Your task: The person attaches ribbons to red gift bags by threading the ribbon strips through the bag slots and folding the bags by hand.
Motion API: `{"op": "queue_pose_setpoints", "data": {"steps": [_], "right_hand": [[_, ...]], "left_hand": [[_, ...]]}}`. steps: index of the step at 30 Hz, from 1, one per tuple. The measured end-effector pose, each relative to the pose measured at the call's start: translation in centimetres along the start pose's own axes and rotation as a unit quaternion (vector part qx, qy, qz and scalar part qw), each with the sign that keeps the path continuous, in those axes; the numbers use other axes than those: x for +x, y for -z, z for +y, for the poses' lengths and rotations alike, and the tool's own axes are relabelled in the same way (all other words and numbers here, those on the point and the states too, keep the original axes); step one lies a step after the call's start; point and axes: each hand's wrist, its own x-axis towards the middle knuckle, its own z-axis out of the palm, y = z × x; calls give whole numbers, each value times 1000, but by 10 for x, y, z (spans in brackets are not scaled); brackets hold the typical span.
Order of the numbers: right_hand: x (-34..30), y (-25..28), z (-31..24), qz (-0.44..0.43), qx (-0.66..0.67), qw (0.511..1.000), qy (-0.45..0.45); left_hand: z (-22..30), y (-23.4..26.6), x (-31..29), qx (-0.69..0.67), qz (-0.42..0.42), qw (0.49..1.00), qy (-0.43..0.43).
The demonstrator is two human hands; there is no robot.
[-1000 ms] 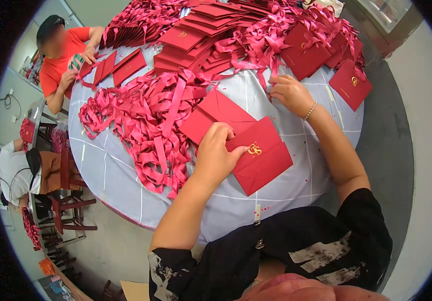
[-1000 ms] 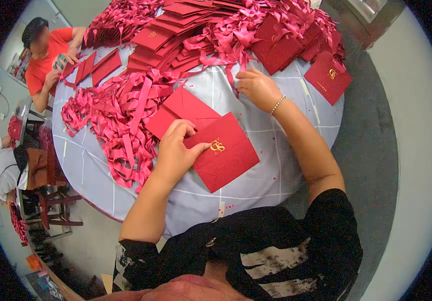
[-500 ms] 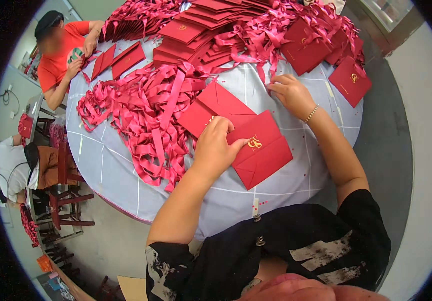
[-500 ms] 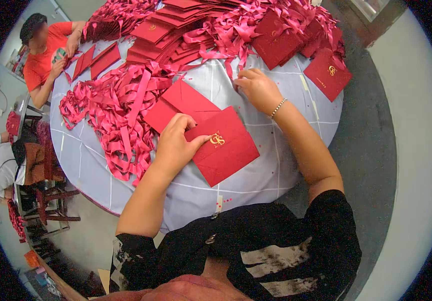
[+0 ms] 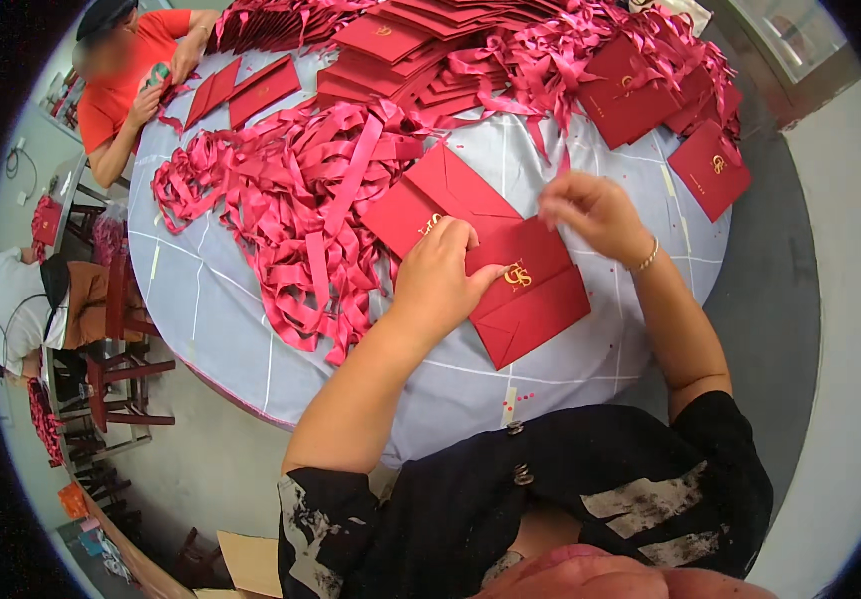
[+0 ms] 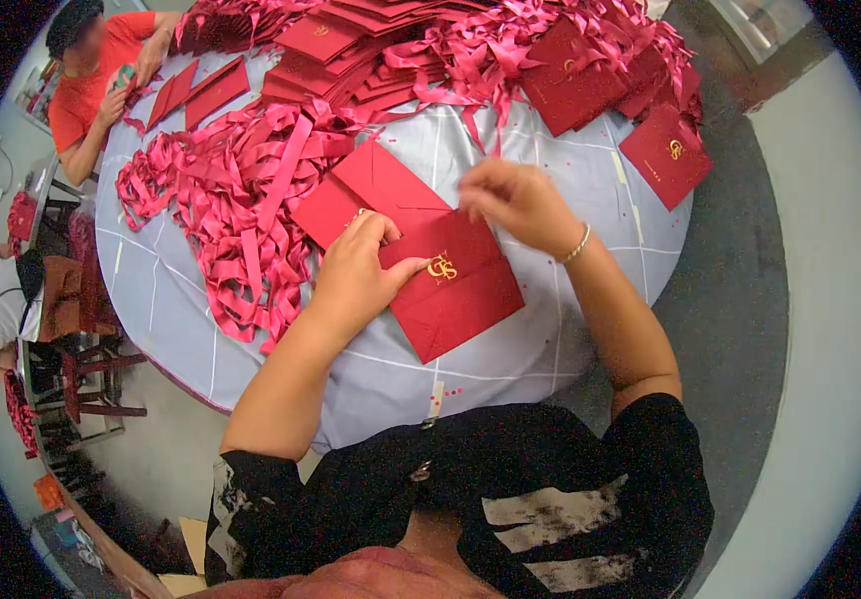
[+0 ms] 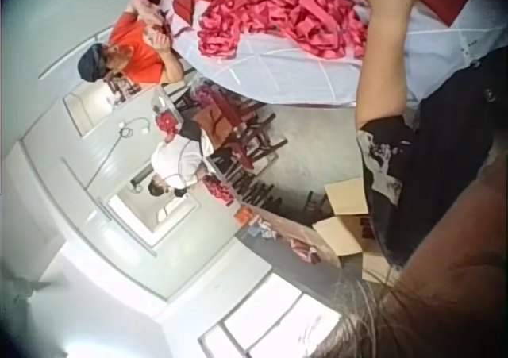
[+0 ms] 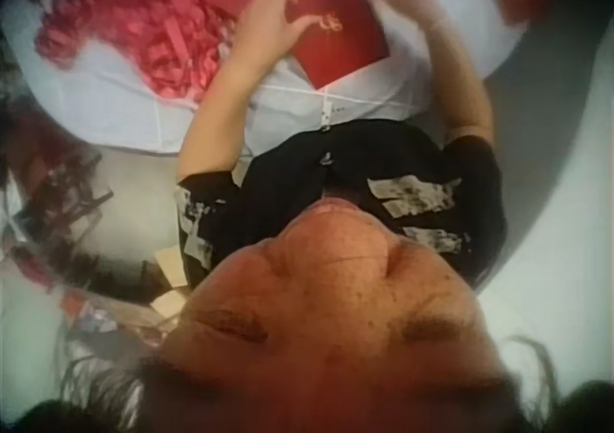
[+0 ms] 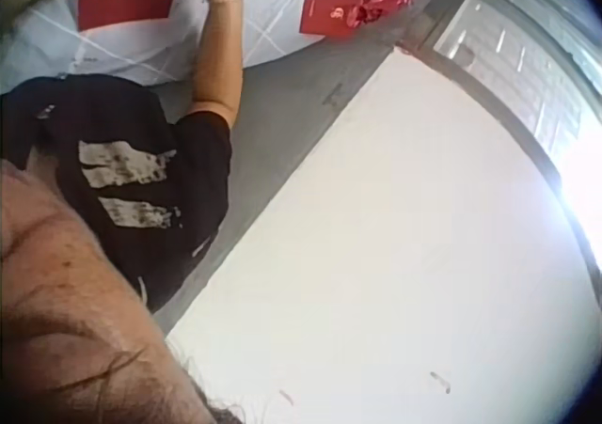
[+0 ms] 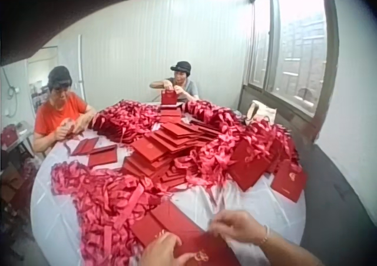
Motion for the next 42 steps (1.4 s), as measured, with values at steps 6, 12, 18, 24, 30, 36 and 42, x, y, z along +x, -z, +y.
{"op": "queue_pose_setpoints", "data": {"steps": [6,12,18,24,30,36,42], "right_hand": [[-7,-43,-35,-58,-116,978,165],[-2,-48,-27,-81,-65,984,141],[-6,-47,-24,-35,-45,983,174],[-6,-38,-17,22,-48,989,138],[-10,-32,-26,6,-2,993,115],[-13,-43,-22,-30,-71,972,222],[-12,-39,-19,11,-73,979,190]], "left_hand": [[0,2,1,-5,-23,1000,2],[0,-1,-1,-29,-10,1000,5],[0,0,1,-38,-15,999,12],[-1,12,2,-101,-133,986,0],[-4,11,4,-147,-115,981,55],[1,9,4,-126,-71,989,-4],[3,10,2,-118,-122,985,2]]}}
